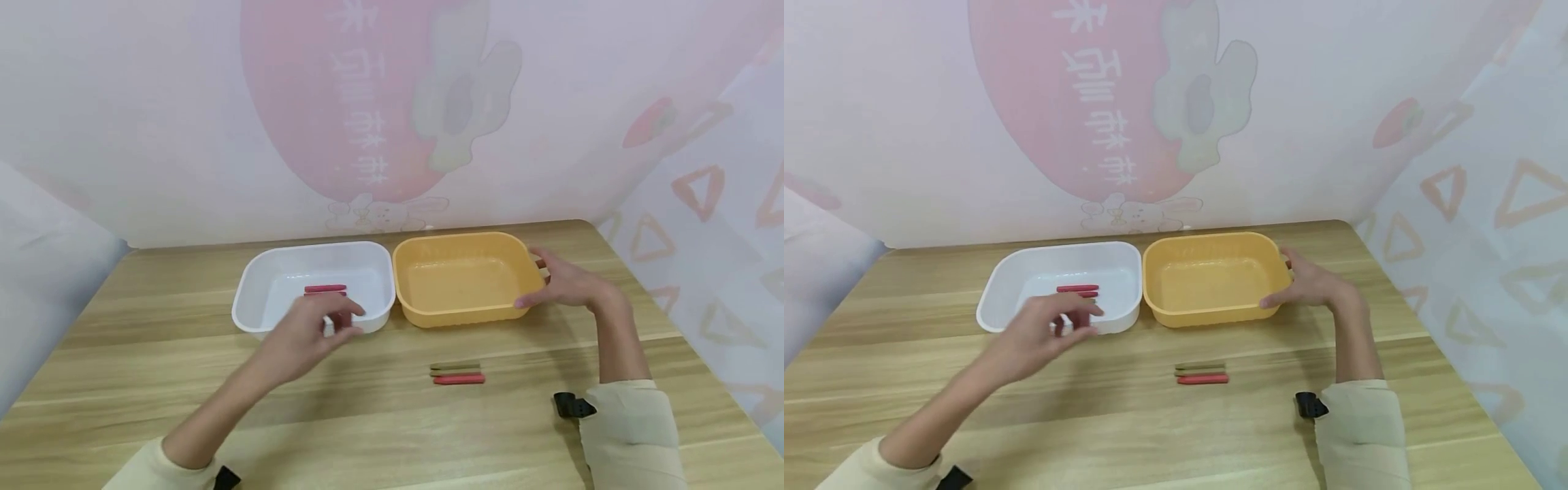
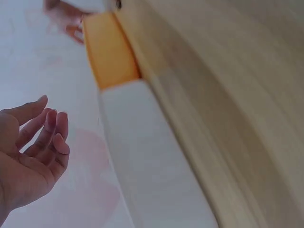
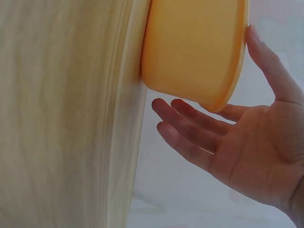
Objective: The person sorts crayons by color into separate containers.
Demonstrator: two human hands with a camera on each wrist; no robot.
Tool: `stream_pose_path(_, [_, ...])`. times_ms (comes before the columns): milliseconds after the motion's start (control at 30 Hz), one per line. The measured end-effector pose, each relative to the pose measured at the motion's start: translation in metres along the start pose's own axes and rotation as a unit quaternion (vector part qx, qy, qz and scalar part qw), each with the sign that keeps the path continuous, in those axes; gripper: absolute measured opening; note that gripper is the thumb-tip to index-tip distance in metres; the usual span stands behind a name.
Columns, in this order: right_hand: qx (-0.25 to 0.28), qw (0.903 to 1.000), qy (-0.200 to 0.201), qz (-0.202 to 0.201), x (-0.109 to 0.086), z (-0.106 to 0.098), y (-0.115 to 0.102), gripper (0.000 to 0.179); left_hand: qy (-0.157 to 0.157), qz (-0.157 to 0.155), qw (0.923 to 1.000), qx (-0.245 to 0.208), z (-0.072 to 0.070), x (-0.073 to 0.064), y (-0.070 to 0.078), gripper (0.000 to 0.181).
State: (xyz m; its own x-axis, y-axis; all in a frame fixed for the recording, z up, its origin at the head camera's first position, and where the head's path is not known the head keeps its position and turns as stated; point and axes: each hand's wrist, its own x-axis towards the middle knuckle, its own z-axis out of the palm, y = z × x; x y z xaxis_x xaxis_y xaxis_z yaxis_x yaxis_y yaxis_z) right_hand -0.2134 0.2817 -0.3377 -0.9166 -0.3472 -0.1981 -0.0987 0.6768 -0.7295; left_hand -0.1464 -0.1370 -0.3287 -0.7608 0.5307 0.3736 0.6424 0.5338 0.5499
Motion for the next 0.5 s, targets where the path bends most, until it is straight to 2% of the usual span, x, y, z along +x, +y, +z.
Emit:
stream_pose_path(133, [-0.004,0.9999,-0.002,-0.014,0.002,0.000,-0.003,0.102,-0.085,-0.023,0.9961,0.008,0.021,0.008,0.012,0.017])
stream_pose_path(233, [-0.005,0.9998,-0.003,-0.019,0.003,0.000,-0.005,0.103,-0.124,-0.025,0.9919,0.017,0.032,0.013,0.014,0.019])
stream_pose_path(500, [0.003,1.0000,-0.009,0.002,-0.001,0.002,-0.001,0.109,-0.169,-0.050,0.9842,0.017,0.053,0.033,0.008,0.027])
